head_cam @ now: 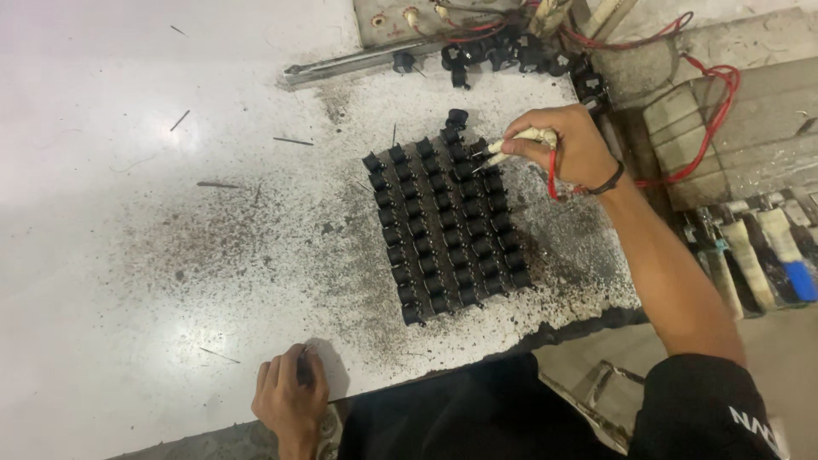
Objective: The person trims the edges of black charcoal briquettes arranged in a grid on a workbench, using a heated handheld tool to shave and smooth each piece one at a time. They then test pieces with a bench testing machine and arrange the finished briquettes into a molded tray.
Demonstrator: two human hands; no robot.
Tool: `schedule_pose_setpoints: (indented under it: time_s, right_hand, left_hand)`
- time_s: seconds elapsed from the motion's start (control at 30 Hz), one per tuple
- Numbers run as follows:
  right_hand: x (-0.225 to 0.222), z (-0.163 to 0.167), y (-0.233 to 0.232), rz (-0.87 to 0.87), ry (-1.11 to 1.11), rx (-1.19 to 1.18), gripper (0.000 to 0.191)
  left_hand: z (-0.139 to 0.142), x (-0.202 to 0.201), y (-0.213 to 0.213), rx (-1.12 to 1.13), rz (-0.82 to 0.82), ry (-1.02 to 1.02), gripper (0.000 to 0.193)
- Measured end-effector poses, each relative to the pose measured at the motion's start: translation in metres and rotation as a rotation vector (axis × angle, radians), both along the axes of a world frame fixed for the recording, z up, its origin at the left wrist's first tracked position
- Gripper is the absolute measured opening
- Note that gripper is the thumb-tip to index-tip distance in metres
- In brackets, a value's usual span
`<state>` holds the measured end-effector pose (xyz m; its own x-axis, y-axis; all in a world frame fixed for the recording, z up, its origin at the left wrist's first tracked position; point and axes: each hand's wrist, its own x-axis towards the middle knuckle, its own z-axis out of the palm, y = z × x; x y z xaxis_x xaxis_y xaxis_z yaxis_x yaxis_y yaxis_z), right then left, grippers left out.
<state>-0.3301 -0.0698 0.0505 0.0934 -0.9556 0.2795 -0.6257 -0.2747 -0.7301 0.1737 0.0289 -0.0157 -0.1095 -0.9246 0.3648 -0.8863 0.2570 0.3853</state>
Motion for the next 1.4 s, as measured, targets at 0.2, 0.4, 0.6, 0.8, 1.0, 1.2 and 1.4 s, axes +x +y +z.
schedule_pose_setpoints:
  time_s: [0.2,0.4,0.6,0.8,1.0,1.2,1.4]
  right_hand:
    - [0.003,-0.013,-0.002,-0.065,-0.078,0.151,0.021]
    - [0.008,-0.004,0.0,-0.037,0.011,0.082,0.021]
    - [0.004,-0.006,0.03,-0.062,-0.007,0.062,0.019]
    - [0.014,-0.017,0.024,-0.041,-0.095,0.104,0.018]
    - [0.022,-0.001,0.036,-0.065,-0.037,0.114,0.02]
    - [0.019,0.005,0.066,-0.038,-0.076,0.014,0.019]
    - [0.03,-0.009,0.058,-0.03,-0.122,0.068,0.02]
  left_hand:
    - [0.006,-0.003,-0.004,0.012,-0.019,0.004,0.007]
    - [0.005,-0.002,-0.002,0.038,0.01,0.012,0.007]
    - [0.004,-0.002,0.001,0.017,-0.004,0.023,0.009]
    - [0.011,-0.005,-0.002,-0.032,0.01,0.022,0.01]
    - [0.001,0.002,0.0,-0.014,0.002,0.01,0.007]
    - [-0.002,0.002,0.003,0.02,-0.014,0.009,0.008]
    - [0.007,-0.004,0.002,0.017,0.0,0.008,0.008]
